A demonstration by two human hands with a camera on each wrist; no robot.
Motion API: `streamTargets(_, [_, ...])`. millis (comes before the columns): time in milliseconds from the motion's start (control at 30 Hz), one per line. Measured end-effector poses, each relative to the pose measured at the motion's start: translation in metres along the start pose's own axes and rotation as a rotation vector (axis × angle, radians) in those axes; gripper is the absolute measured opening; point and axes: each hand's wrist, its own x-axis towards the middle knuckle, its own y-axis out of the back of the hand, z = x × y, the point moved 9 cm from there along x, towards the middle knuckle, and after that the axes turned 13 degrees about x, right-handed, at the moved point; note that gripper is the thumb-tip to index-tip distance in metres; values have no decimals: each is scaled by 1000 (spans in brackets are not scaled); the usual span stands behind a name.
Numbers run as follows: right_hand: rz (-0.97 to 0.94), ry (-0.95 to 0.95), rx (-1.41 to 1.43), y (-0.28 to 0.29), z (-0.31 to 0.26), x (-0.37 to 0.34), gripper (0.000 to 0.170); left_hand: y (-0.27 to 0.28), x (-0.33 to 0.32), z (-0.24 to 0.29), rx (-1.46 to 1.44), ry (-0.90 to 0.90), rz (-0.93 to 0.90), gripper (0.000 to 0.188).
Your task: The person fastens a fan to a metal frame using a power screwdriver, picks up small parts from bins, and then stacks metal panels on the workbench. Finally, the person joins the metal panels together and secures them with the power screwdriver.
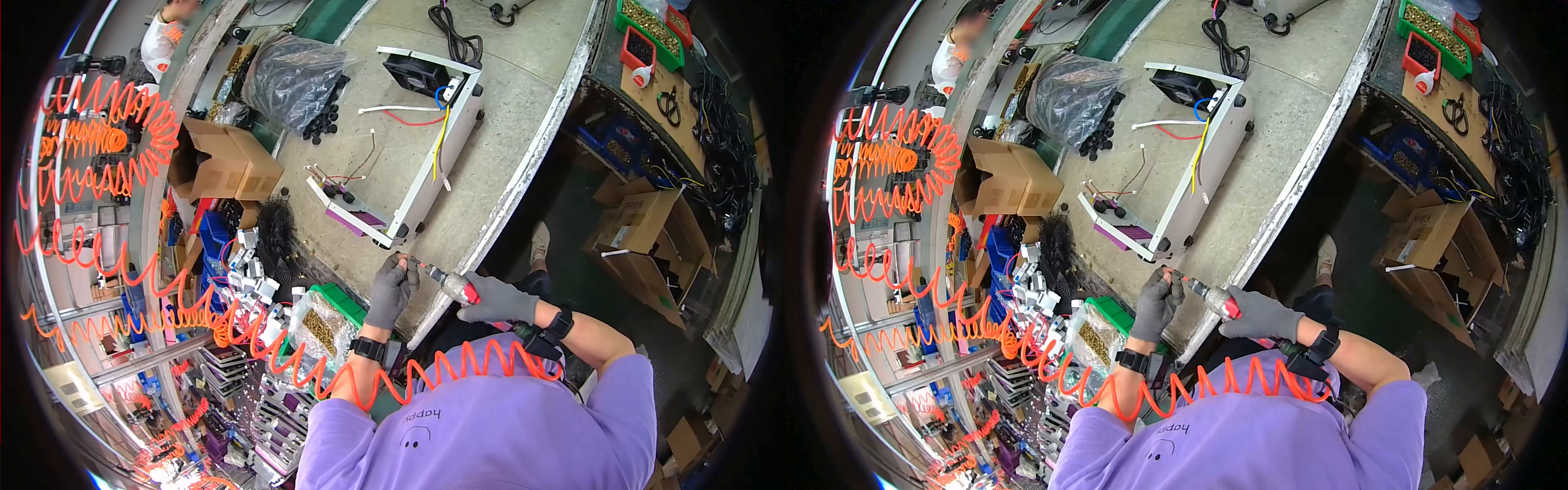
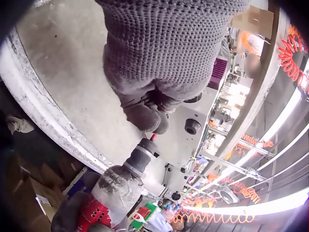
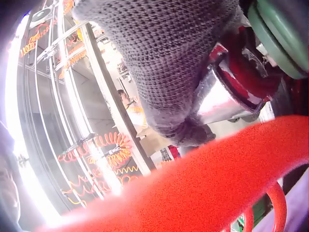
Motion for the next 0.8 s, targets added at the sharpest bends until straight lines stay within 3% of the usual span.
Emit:
streamTargets(100, [-2, 56, -22, -3, 1, 2, 62, 6, 3, -8, -42, 26, -7, 18])
streamTargets(167, [-8, 83, -24, -4, -3, 2, 61, -3, 2, 2, -5, -99, -71, 16])
streamTargets(400, [-25, 49, -6, -6, -9, -3, 56, 0, 1, -8, -189, -36, -45, 22])
streamTargets(567, [-36, 61, 31, -7, -12, -5, 54, -5, -4, 9, 62, -103, 38, 24])
streamTargets(800, [-34, 68, 34, -7, -14, -6, 53, -11, -7, 16, 222, -177, -3, 26])
